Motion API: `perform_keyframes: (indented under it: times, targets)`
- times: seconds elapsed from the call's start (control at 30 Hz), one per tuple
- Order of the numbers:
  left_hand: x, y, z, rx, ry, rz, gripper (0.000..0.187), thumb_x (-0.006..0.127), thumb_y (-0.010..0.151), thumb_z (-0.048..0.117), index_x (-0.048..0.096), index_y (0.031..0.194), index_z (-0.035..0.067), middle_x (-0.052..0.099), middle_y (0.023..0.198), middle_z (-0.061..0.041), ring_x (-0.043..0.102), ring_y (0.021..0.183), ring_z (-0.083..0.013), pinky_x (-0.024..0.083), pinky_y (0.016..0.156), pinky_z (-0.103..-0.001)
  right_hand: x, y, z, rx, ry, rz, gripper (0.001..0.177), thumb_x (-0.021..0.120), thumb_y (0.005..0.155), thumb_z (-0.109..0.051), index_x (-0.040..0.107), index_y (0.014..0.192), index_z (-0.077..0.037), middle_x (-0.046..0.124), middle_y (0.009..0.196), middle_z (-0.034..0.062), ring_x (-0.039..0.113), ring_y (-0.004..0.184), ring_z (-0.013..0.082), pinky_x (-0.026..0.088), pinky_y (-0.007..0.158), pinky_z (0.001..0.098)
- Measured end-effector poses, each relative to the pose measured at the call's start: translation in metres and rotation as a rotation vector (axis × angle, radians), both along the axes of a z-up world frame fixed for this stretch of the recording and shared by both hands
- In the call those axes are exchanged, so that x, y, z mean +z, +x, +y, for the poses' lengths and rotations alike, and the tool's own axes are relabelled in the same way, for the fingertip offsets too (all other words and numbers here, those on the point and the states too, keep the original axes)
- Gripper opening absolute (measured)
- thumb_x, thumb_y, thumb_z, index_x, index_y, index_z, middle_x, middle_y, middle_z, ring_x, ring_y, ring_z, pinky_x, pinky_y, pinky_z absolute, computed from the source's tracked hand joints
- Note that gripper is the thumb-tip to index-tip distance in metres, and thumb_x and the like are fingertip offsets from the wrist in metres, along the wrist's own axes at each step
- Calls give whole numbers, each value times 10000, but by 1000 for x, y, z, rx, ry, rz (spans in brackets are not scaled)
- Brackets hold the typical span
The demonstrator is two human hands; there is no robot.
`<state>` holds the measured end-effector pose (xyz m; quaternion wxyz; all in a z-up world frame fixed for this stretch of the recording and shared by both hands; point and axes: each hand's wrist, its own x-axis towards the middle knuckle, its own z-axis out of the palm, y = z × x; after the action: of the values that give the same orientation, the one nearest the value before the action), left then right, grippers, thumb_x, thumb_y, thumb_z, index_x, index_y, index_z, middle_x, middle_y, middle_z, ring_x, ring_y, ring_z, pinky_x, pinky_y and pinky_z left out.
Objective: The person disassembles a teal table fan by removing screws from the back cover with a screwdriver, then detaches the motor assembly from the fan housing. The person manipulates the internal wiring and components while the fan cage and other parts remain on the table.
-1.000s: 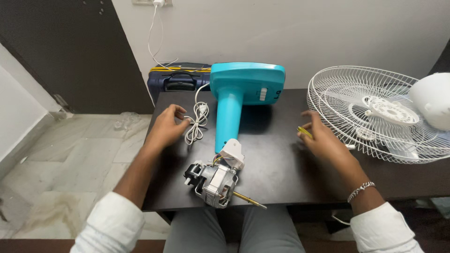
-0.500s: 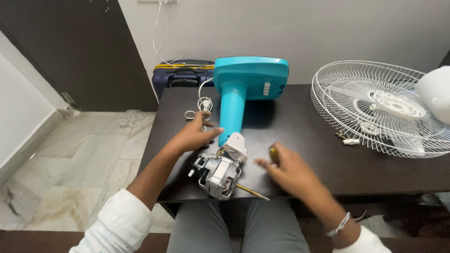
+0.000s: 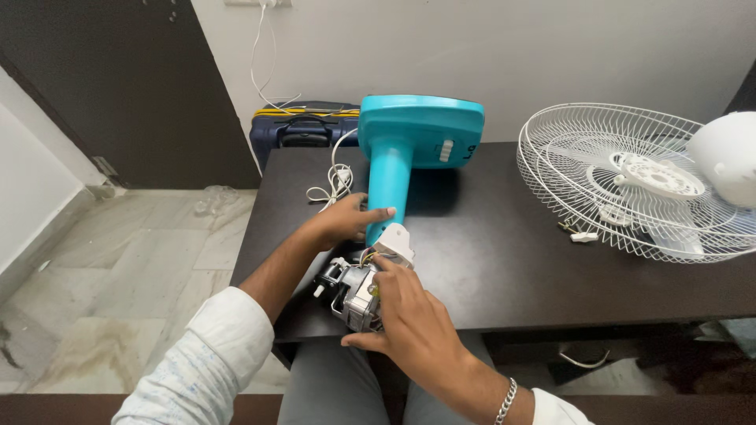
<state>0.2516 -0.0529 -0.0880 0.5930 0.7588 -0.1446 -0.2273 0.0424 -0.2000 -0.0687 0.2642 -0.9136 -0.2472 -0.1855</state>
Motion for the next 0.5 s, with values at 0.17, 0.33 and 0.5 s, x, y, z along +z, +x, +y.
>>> perform_keyframes:
  times: [0.17,0.33,0.5]
  targets:
    - [7,2,-3,47,-31,56,638,710,875,412,548,1298,-37,706,1066,-146,728,881,-197,616,728,-343,0,2,-3,-44,13,219,1019,889,719,-490,342,1419,10,602,1193,221,655,1098,339,579,843,444]
    - [15,7,-1,86,-25,33,623,689,907,445,572,1266,-51,703,993,-149,717,805,-203,602,665,-351,-1,0,-4,72,64,54,749,917,694,-276,448,1215,-11,596,1307,218,619,1159,363,598,813,426]
    - [27,19,5,93,-78,33,638,676,913,470,598,1220,-85,725,993,-162,749,820,-223,635,695,-342,3,3,-11,152,3,-69,669,940,613,-224,528,1096,-17,608,1336,183,600,1218,338,597,826,411]
